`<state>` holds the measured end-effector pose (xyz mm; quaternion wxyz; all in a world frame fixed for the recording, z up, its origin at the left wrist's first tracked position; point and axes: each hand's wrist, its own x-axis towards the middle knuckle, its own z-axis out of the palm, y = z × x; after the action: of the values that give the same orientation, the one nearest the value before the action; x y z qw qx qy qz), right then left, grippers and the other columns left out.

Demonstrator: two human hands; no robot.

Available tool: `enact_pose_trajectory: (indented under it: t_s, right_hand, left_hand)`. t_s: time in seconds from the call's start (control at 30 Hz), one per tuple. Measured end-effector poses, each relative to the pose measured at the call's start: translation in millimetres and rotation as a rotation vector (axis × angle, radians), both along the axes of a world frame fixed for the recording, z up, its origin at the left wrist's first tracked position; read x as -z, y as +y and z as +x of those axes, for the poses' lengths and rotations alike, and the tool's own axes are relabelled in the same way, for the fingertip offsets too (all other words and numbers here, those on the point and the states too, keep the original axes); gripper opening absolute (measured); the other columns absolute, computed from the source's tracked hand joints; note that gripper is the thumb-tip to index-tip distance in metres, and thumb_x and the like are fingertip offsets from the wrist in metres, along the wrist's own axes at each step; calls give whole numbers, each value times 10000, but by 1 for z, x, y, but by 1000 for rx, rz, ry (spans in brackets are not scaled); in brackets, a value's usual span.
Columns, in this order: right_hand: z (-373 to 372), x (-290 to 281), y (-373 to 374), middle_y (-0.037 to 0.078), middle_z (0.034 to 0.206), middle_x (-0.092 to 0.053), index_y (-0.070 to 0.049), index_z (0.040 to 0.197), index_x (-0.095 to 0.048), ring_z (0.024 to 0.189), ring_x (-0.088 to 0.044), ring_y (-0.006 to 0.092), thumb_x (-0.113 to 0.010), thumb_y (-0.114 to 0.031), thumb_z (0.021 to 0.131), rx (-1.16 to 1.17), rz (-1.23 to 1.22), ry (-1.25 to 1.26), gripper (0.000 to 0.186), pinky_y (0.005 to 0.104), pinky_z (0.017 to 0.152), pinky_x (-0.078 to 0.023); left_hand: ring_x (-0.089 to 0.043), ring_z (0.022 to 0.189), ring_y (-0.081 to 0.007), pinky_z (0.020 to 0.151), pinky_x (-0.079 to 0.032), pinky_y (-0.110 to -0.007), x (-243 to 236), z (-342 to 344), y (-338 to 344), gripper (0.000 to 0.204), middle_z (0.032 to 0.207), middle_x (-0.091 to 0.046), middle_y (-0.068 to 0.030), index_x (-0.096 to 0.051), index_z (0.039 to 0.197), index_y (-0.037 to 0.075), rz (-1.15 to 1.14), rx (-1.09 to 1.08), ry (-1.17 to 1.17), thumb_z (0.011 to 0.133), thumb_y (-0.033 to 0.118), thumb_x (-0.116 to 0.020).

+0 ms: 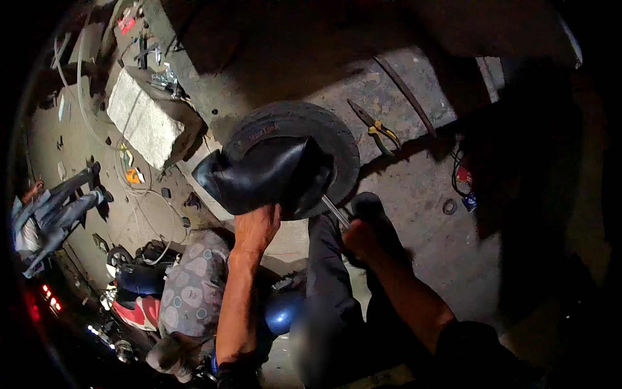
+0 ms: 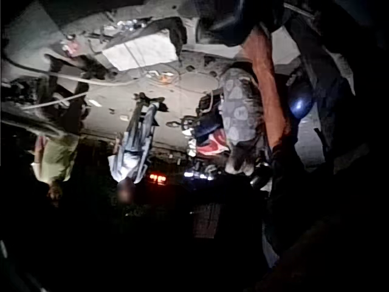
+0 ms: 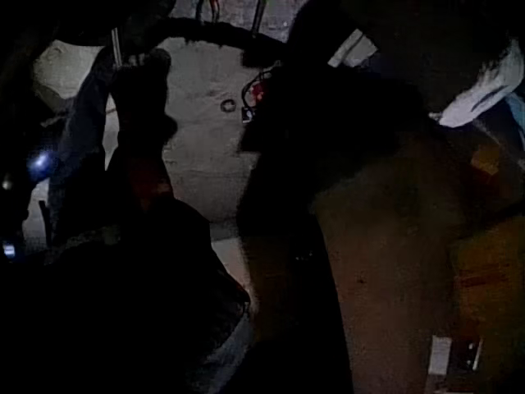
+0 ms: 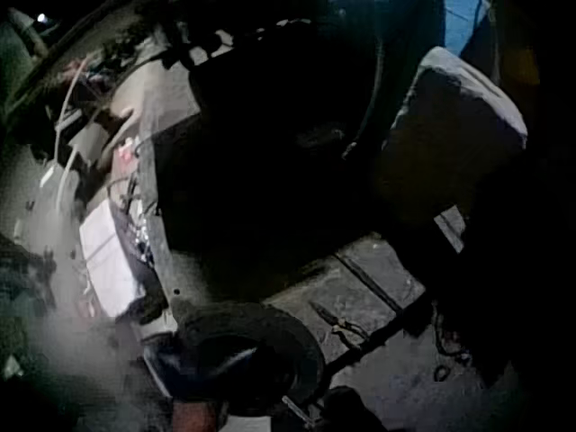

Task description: The person replaces a motorcycle inner tube by prying the tire bead off the rim with a lever, pulling out the old tube, inserting a new one, and then using the lever to seat the tire bead back onto the rim.

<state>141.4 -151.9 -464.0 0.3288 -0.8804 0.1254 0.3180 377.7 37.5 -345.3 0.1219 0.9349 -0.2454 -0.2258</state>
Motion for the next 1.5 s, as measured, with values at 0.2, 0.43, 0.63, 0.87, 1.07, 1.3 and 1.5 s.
enact_pose_trajectory:
  t_s: [0.2, 0.43, 0.63, 0.87, 1.07, 1.3, 1.5]
  right_hand:
    - [-4, 4, -10, 253, 732, -662, -6, 784, -682, 796, -679, 466, -633, -406, 936, 243, -9, 34, 431, 543, 699, -541]
    - [-3, 11, -15, 247, 864, -668, -43, 941, -695, 827, -665, 446, -613, -308, 946, 99, -51, 198, 278, 551, 722, -531]
    - [-25, 15, -20, 207, 883, -675, -61, 1064, -716, 787, -673, 382, -642, -223, 893, -43, -163, -53, 247, 510, 674, -557]
    - [-27, 41, -17, 218, 754, -649, -19, 851, -703, 775, -672, 438, -559, -237, 929, -24, -137, 4, 272, 538, 728, -553]
    - [-45, 62, -3, 201, 790, -660, -60, 871, -692, 708, -659, 403, -697, -216, 828, 85, -72, -247, 161, 533, 626, -528]
    - [-63, 79, -15, 186, 695, -623, -68, 808, -677, 642, -641, 391, -709, -254, 840, -31, -152, -358, 191, 499, 586, -519]
    - [-24, 36, -6, 191, 687, -611, -41, 759, -657, 616, -633, 387, -711, -270, 857, -71, -55, -317, 255, 492, 571, -509]
  left_hand:
    - [-568, 887, -488, 785, -449, -545, 8, -2, -30, 259, 919, -604, -295, -599, 918, -56, -162, -321, 70, 905, 179, -708]
    - [-585, 796, -491, 718, -437, -557, 11, -10, -46, 366, 789, -622, -272, -589, 880, -50, -315, -495, -43, 835, 237, -811]
    - [-587, 853, -226, 853, -485, -354, -3, 53, -30, 484, 990, -655, -94, -615, 1098, -36, -845, -1087, 77, 860, 339, -808]
    - [-597, 960, -339, 894, -462, -440, -35, 99, -12, 288, 1077, -609, -229, -634, 1066, -87, -609, -723, -288, 940, 158, -550]
    - [-659, 1043, -442, 780, -586, -460, -100, 12, -97, 382, 1548, -337, -278, -594, 1122, 10, -95, -205, -101, 782, 124, -725]
    - [-678, 975, -468, 827, -576, -478, 0, -32, -119, 460, 1583, -230, -310, -554, 1047, -65, -64, -72, 203, 821, 252, -799]
    - [-575, 1180, -504, 959, -515, -509, -15, -22, -74, 491, 1555, -281, -261, -577, 1142, -89, -261, -203, 368, 918, 329, -706]
